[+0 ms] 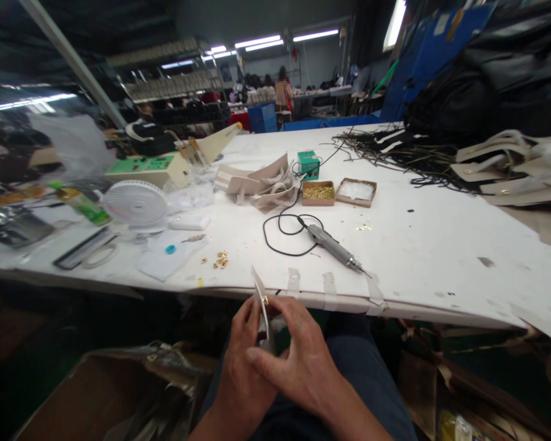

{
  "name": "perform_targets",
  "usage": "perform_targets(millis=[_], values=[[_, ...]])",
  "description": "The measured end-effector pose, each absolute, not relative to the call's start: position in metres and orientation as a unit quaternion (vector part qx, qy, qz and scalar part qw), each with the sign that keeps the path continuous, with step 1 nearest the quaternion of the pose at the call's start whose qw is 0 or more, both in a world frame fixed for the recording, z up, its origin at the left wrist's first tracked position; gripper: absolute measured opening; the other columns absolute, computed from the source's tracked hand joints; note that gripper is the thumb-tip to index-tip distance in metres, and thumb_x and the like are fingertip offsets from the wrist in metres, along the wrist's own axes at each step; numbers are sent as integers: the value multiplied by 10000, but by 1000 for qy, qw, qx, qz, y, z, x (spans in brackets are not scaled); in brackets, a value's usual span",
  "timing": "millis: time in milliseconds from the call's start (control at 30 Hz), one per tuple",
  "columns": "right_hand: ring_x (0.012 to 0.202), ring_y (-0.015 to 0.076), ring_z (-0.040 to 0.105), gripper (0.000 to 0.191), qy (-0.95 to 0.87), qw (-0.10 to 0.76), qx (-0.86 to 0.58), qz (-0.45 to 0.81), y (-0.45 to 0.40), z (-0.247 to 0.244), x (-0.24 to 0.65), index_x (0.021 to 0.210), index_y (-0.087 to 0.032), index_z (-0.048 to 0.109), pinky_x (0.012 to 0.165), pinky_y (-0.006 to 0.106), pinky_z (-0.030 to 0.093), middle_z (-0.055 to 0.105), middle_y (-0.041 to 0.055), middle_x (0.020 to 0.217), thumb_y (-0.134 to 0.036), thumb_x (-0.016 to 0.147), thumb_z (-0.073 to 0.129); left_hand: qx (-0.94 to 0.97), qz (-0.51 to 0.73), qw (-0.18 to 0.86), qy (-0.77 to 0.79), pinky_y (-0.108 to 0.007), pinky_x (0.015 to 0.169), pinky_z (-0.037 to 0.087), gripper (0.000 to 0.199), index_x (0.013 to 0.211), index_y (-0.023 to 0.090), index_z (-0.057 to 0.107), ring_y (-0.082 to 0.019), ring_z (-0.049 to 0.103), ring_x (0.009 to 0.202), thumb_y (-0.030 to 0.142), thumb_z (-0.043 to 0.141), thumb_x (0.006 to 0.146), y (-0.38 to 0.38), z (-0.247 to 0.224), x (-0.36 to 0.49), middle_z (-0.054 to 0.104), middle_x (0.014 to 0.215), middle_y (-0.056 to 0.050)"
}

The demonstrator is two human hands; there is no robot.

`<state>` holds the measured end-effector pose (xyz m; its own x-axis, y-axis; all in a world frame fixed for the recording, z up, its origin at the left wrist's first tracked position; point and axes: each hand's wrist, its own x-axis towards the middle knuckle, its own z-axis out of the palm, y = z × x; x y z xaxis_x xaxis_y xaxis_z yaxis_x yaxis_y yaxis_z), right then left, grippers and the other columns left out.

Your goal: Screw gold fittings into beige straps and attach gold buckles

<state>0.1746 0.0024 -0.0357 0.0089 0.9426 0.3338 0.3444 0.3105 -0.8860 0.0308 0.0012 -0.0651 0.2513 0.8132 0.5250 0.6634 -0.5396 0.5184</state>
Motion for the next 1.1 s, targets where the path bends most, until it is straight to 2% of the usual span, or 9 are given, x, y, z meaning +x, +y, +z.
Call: perform_targets(millis=[133,267,400,467,500,633,700,867,1100], values=[[946,232,714,238,-542,506,-576,344,9,-36,172,1086,-231,752,862,305,549,773,28,1030,-361,891,711,785,388,101,473,-478,1095,567,920,1624,198,302,-340,552,1393,279,767,835,0,-70,36,457,1521,-205],[777,234,691,386,-483,487,-610,397,22,-41,177,893,-171,765,712,296,521,758,44,822,-511,966,598,797,379,116,456,-491,1100,552,895,1584,206,406,-344,555,1362,216,788,775,9,-65,31,492,1490,-187],[792,243,690,443,-466,450,-583,490,39,-45,192,921,-140,763,654,280,506,761,61,845,-548,954,595,771,399,199,455,-449,1039,556,411,1297,258,696,-277,632,1199,233,687,887,41,-57,19,648,1251,-107],[779,236,685,441,-453,430,-570,534,49,-46,198,952,-136,755,638,274,505,764,65,866,-553,941,613,709,417,270,500,-426,980,564,243,1134,244,741,-254,663,1101,258,684,898,62,-56,15,679,1164,-84],[776,235,684,438,-448,421,-565,551,54,-47,201,964,-136,751,640,275,508,765,67,872,-554,935,623,668,422,319,524,-409,934,574,262,1128,229,725,-244,680,1044,274,715,870,72,-56,14,688,1165,-83],[733,223,668,438,-447,382,-557,586,74,-49,209,916,-127,743,621,271,489,755,77,825,-556,901,656,534,404,542,508,-345,830,588,688,1389,192,564,-220,721,938,308,815,758,105,-58,15,730,1191,-90],[681,201,641,425,-450,359,-559,597,84,-50,213,883,-124,737,589,263,462,743,73,794,-544,886,669,525,378,595,477,-325,831,579,679,1377,178,587,-222,721,954,309,820,753,116,-59,17,759,1136,-78],[632,169,592,364,-484,290,-593,575,113,-56,221,815,-126,715,546,246,405,715,58,746,-489,833,686,568,317,566,506,-286,722,550,317,1042,158,732,-204,702,819,265,789,750,141,-64,21,786,947,-57],[572,144,518,206,-535,207,-657,490,150,-59,221,637,-174,617,508,240,338,619,3,598,-343,742,672,623,272,467,565,-278,709,526,433,1119,169,735,-200,695,812,126,769,690,167,-71,29,773,904,-35]])
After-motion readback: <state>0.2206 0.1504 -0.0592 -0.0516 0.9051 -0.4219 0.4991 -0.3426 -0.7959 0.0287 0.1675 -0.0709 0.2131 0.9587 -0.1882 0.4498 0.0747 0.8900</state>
